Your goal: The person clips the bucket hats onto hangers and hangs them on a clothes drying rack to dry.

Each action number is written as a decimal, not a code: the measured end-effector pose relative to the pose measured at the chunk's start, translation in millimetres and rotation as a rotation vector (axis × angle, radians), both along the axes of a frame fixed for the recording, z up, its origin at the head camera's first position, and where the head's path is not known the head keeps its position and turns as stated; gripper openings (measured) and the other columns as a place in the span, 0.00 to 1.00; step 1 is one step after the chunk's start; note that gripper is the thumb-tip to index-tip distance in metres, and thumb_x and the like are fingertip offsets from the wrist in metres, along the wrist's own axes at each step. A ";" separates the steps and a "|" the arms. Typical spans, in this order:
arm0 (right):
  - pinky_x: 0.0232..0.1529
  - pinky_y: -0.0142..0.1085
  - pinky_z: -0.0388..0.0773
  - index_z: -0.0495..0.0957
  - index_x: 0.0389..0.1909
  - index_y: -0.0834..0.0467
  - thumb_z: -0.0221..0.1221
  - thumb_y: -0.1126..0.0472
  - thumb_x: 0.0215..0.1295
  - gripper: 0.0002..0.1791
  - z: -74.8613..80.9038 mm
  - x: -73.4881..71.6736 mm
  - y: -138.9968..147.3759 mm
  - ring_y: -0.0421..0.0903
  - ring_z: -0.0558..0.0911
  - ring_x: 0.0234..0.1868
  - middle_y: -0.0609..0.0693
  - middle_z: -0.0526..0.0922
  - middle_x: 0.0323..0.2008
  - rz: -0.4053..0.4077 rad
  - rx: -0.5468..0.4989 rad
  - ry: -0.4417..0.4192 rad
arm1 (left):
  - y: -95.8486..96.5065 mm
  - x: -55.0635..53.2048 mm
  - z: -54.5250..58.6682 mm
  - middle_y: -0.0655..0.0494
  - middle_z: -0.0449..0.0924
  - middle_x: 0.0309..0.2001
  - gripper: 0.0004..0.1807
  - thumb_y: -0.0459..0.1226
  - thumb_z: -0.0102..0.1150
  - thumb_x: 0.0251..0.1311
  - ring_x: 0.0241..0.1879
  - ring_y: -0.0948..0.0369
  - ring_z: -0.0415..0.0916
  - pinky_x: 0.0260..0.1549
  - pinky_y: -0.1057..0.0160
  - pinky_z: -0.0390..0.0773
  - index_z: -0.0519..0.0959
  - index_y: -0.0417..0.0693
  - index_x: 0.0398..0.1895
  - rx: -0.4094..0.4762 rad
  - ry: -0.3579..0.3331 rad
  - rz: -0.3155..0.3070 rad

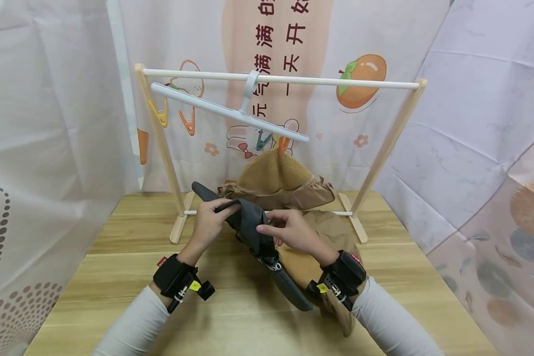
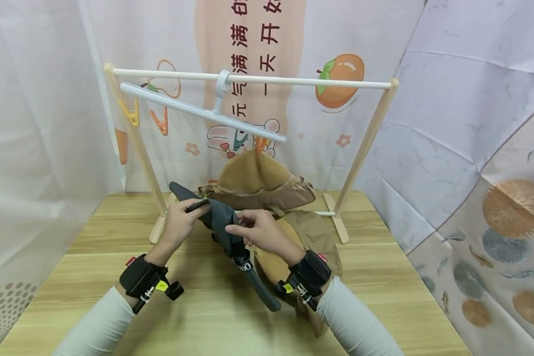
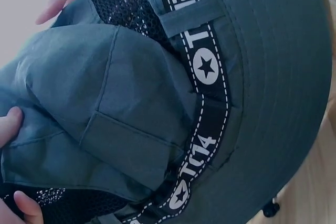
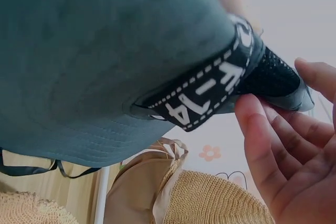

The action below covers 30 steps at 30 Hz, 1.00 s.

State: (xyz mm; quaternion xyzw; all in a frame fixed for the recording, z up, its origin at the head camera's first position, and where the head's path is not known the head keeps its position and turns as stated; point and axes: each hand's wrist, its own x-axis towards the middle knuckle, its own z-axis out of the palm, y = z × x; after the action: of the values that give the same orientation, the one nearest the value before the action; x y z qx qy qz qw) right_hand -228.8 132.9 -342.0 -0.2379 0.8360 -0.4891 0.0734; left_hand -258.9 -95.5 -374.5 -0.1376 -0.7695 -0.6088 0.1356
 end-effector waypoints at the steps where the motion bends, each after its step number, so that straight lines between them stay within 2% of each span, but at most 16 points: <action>1: 0.26 0.47 0.80 0.81 0.46 0.60 0.63 0.55 0.65 0.14 -0.6 -0.2 -0.3 0.52 0.79 0.21 0.50 0.81 0.25 -0.002 0.004 0.000 | -0.2 0.0 0.7 0.44 0.86 0.38 0.10 0.40 0.68 0.58 0.29 0.65 0.76 0.28 0.71 0.72 0.87 0.42 0.38 -0.004 0.003 0.010; 6: 0.23 0.37 0.76 0.80 0.34 0.55 0.63 0.52 0.65 0.11 -3.2 -1.2 -2.1 0.47 0.78 0.19 0.48 0.77 0.20 -0.002 0.036 0.017 | -0.7 -1.0 5.5 0.45 0.87 0.40 0.11 0.41 0.69 0.57 0.36 0.65 0.80 0.34 0.72 0.76 0.88 0.44 0.38 -0.048 0.031 0.041; 12: 0.21 0.34 0.73 0.71 0.21 0.55 0.61 0.51 0.67 0.18 -4.7 -2.6 -2.9 0.50 0.79 0.20 0.46 0.70 0.15 -0.004 0.059 0.026 | -1.1 -2.9 9.3 0.45 0.87 0.38 0.10 0.40 0.70 0.56 0.37 0.60 0.81 0.34 0.72 0.76 0.88 0.44 0.38 -0.072 0.074 0.058; 16: 0.21 0.34 0.71 0.75 0.25 0.54 0.61 0.51 0.67 0.15 -3.3 -3.7 -2.6 0.56 0.79 0.22 0.47 0.71 0.16 -0.010 0.055 0.031 | -1.3 -4.2 11.1 0.46 0.87 0.38 0.10 0.40 0.70 0.56 0.38 0.58 0.82 0.35 0.72 0.76 0.88 0.44 0.38 -0.088 0.092 0.072; 22: 0.24 0.35 0.74 0.82 0.39 0.55 0.61 0.50 0.67 0.12 -1.0 -5.5 -3.7 0.61 0.80 0.26 0.54 0.77 0.18 -0.026 0.042 0.034 | -2.1 -5.4 13.8 0.46 0.87 0.38 0.10 0.39 0.69 0.57 0.40 0.55 0.83 0.38 0.71 0.78 0.88 0.44 0.38 -0.091 0.088 0.078; 26: 0.25 0.35 0.76 0.82 0.43 0.57 0.61 0.53 0.67 0.12 -0.1 -6.9 -4.7 0.57 0.80 0.24 0.53 0.77 0.19 -0.039 0.039 0.033 | -4.1 -5.1 14.5 0.46 0.87 0.39 0.10 0.40 0.69 0.57 0.41 0.54 0.84 0.39 0.71 0.79 0.88 0.43 0.38 -0.089 0.073 0.069; 30: 0.25 0.35 0.75 0.82 0.43 0.57 0.61 0.54 0.67 0.11 1.3 -7.6 -6.4 0.48 0.78 0.21 0.51 0.77 0.19 -0.042 0.040 0.040 | -6.4 -6.0 14.7 0.46 0.87 0.40 0.11 0.40 0.68 0.58 0.42 0.54 0.84 0.40 0.68 0.81 0.88 0.44 0.39 -0.091 0.062 0.050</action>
State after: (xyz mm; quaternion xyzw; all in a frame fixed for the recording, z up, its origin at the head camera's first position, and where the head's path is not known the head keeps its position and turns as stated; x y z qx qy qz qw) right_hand -236.4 126.5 -340.8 -0.2282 0.8518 -0.4687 0.0513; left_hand -264.8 -102.0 -359.8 -0.1430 -0.7950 -0.5650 0.1683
